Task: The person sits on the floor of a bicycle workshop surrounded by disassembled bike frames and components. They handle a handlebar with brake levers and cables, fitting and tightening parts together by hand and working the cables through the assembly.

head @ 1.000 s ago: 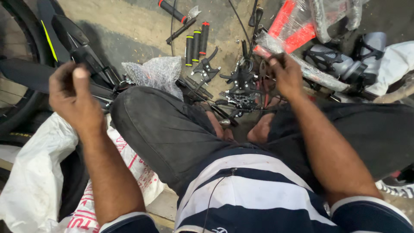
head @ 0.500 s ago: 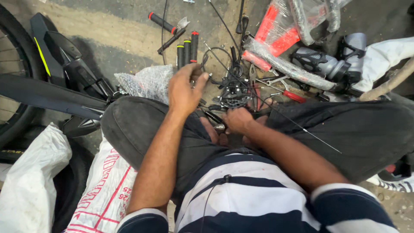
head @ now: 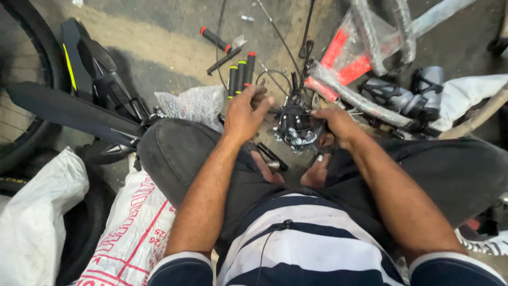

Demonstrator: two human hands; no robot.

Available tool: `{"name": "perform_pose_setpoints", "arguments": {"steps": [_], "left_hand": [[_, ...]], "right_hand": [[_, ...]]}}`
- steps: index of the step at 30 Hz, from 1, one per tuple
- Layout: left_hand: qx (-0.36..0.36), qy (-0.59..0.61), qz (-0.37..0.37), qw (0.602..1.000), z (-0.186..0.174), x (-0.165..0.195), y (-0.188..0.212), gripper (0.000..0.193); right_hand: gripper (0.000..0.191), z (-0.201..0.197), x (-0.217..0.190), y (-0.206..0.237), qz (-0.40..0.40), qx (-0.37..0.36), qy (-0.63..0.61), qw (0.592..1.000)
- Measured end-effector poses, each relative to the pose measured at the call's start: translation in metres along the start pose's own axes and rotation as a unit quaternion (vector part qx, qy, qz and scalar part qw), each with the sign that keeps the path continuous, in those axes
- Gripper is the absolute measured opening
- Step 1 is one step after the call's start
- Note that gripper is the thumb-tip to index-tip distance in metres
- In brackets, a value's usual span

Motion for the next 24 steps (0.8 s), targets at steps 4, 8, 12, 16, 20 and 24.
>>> {"name": "perform_pose_setpoints", "arguments": {"steps": [4,8,12,16,20,24], "left_hand": [[-0.051,0.016,0.019,0.998,0.006,0.005,0.011,0.039],[-0.131,-0.150,0.082,0.977,0.025,0.007,0.038,0.043],[-0.222,-0.261,0.169,0.924,0.048,0.007,0.068,0.035],[-0.184,-0.178,0.194,0.947,0.043,0.019,0.068,0.023],[-0.141,-0.294,0.163,0.931,0.051,0.013,0.061,0.020],[-0.007,-0.371,0.229,0.900,0.039,0.034,0.064,0.034]], "right_hand": [[0.029,0.005,0.017,0.025,0.075,-0.040,-0.056,0.995],[0.024,0.014,0.017,0.038,0.049,-0.054,-0.124,0.990],[0.022,0.006,0.015,0.041,0.032,-0.025,-0.129,0.991],[0.016,0.023,0.019,0.046,-0.007,-0.091,-0.104,0.990],[0.022,0.037,0.022,0.052,-0.057,-0.124,-0.056,0.989],[0.031,0.028,0.012,0.053,-0.061,-0.083,-0.168,0.980]]}}
Point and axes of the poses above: each hand's wrist, its own y-axis away from the middle knuckle, its own z-axis out of the palm, x = y × z, the point moved 10 cm from there along -y, towards the middle knuckle, and after that the axes turned 15 degrees about -z, right-handed, at the moved point
